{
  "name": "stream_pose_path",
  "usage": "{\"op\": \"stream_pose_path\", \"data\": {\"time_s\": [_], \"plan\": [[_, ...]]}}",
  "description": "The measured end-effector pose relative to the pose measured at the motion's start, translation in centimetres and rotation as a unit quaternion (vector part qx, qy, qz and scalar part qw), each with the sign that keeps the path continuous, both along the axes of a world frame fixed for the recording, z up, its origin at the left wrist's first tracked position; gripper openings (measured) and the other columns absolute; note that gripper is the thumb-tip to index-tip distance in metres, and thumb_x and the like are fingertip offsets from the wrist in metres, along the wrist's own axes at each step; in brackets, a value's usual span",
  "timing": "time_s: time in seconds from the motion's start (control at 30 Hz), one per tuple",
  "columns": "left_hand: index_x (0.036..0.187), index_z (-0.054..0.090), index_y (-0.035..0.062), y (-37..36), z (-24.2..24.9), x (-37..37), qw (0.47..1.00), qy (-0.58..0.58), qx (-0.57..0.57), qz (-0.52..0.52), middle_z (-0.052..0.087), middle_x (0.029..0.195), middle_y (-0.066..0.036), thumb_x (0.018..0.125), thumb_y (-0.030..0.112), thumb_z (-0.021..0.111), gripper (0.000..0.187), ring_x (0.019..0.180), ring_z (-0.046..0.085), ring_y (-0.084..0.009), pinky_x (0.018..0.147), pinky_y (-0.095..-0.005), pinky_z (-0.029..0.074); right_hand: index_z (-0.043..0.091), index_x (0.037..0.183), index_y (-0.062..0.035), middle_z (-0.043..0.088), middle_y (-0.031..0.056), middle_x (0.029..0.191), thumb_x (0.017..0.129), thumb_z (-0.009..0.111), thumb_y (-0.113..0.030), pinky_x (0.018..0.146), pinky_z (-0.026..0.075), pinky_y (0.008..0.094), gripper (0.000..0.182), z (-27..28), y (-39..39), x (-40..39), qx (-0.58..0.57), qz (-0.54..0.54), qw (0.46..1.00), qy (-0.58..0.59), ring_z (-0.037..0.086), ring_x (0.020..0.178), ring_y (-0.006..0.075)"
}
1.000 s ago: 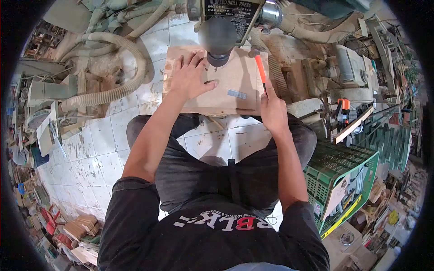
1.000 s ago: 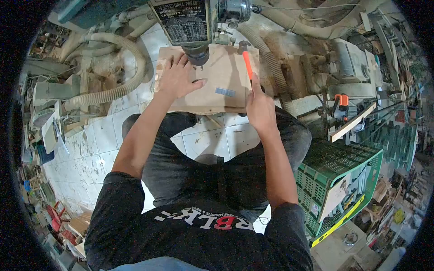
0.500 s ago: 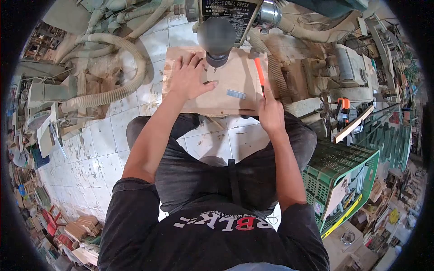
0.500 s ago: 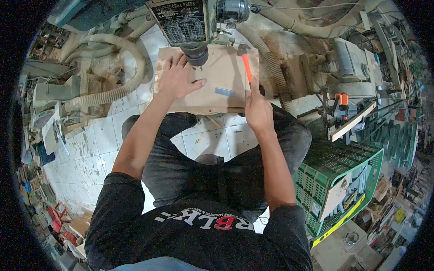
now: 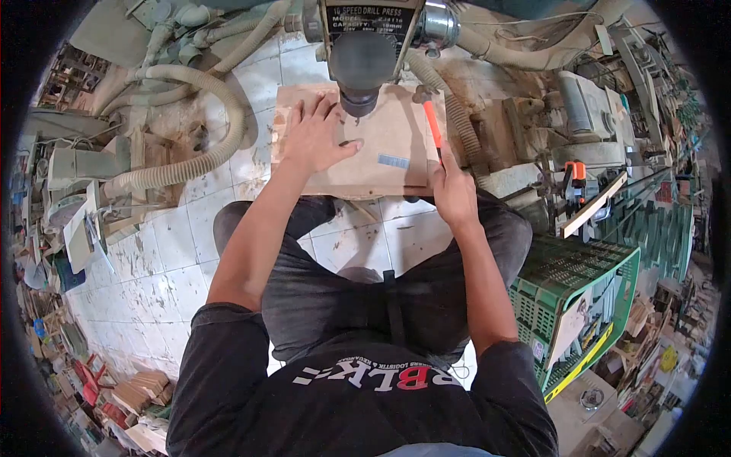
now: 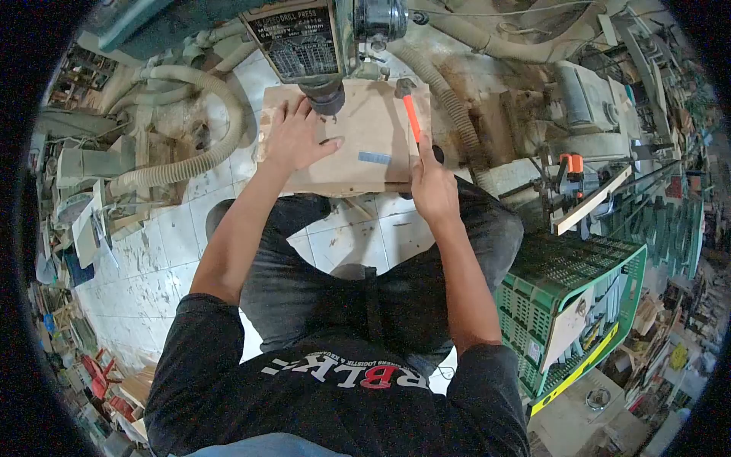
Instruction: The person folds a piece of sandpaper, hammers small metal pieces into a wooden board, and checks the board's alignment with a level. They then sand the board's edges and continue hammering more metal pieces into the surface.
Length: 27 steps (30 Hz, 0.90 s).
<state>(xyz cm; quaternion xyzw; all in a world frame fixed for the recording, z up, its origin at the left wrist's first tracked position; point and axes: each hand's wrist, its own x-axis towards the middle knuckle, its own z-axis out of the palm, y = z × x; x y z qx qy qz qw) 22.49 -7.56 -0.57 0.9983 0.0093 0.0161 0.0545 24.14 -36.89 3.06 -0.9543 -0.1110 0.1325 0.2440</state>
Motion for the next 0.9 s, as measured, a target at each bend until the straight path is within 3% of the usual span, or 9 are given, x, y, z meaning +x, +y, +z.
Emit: {"op": "stream_pose_path", "data": {"time_s": [0.07,0.2,0.4,0.47,0.5,0.57,0.63,0.73,0.9], "plan": [[0.143,0.054,0.0084,0.3,-0.2,0.3,1.0,-0.019,-0.012,0.003,0.045,0.153,-0.019,0.083,0.068,0.061,0.085,0.149,0.031,-0.0323,0.123,-0.0575,0.02,0.034,0.158,-0.0132,0.067,0.0344,0.095,0.102,0.05,-0.019,0.084,0.051,0.0586,0.058,-0.7,-0.2,-0.6,0.076,-0.015,0.996,-0.051,0.065,0.09,0.0535],[0.137,0.057,0.0079,0.0,0.3,0.0,1.0,-0.016,-0.015,-0.001,0.045,0.153,-0.019,0.082,0.068,0.062,0.082,0.149,0.033,-0.0335,0.122,-0.0578,0.02,0.037,0.157,-0.0153,0.068,0.0327,0.095,0.102,0.051,-0.019,0.085,0.05,0.0583,0.057,-0.7,-0.1,0.2,0.022,-0.018,1.0,-0.006,0.066,0.09,0.0525],[0.132,0.06,0.0075,0.1,-0.5,-0.1,0.999,-0.043,-0.017,0.0,0.047,0.152,-0.019,0.082,0.067,0.063,0.078,0.147,0.036,-0.0348,0.121,-0.0579,0.022,0.049,0.15,-0.0159,0.067,0.0309,0.108,0.098,0.056,-0.019,0.089,0.05,0.0548,0.052,-1.5,0.7,1.1,0.066,0.025,0.99,-0.125,0.066,0.099,0.049],[0.131,0.06,0.0074,0.3,-0.9,-0.3,0.998,-0.055,-0.011,-0.004,0.048,0.151,-0.019,0.082,0.066,0.063,0.077,0.147,0.037,-0.0348,0.121,-0.0579,0.022,0.056,0.143,-0.0154,0.066,0.0225,0.116,0.094,0.06,-0.018,0.089,0.051,0.053,0.049,-1.1,1.1,1.2,-0.024,0.017,0.996,-0.084,0.065,0.104,0.045],[0.127,0.062,0.0072,0.4,-1.2,-0.5,0.995,-0.102,-0.013,-0.018,0.053,0.145,-0.018,0.083,0.061,0.065,0.069,0.142,0.042,-0.035,0.119,-0.0569,0.026,0.056,0.143,-0.0154,0.066,0.0225,0.116,0.094,0.06,-0.018,0.089,0.051,0.053,0.049,-1.8,0.9,1.2,-0.023,0.015,0.996,-0.081,0.065,0.104,0.045],[0.123,0.065,0.0071,0.1,-1.6,-1.2,0.988,-0.148,-0.015,-0.032,0.058,0.139,-0.017,0.084,0.055,0.066,0.062,0.137,0.047,-0.0352,0.116,-0.0559,0.029,0.061,0.139,-0.0154,0.061,0.0132,0.12,0.089,0.067,-0.016,0.088,0.05,0.0497,0.05,-2.6,0.6,1.1,-0.031,0.084,0.965,-0.246,0.062,0.106,0.0368],[0.118,0.069,0.0055,-0.6,-1.5,-2.6,0.982,-0.147,-0.115,0.029,0.062,0.128,-0.012,0.083,0.04,0.071,0.05,0.124,0.054,-0.0302,0.113,-0.049,0.033,0.065,0.132,-0.0143,0.059,0.0108,0.12,0.088,0.069,-0.017,0.087,0.048,0.048,0.044,-2.1,0.8,0.7,-0.019,0.108,0.962,-0.25,0.06,0.108,0.0339],[0.108,0.071,0.0077,-3.0,-1.5,-5.0,0.966,-0.215,-0.139,0.032,0.066,0.112,-0.009,0.078,0.02,0.074,0.033,0.112,0.059,-0.0318,0.103,-0.0483,0.042,0.07,0.12,-0.0123,0.059,0.0076,0.119,0.086,0.071,-0.019,0.087,0.044,0.0457,0.035,-2.2,1.7,0.4,-0.031,0.149,0.959,-0.24,0.057,0.111,0.0292],[0.104,0.072,0.005,-8.2,0.7,-4.8,0.939,-0.211,-0.267,-0.045,0.068,0.112,-0.01,0.081,0.015,0.074,0.026,0.102,0.064,-0.0306,0.091,-0.0426,0.05,0.071,0.108,-0.009,0.064,0.0072,0.105,0.085,0.072,-0.014,0.083,0.046,0.047,0.023,-2.3,2.8,0.6,-0.036,0.177,0.96,-0.216,0.062,0.102,0.0285]]}}
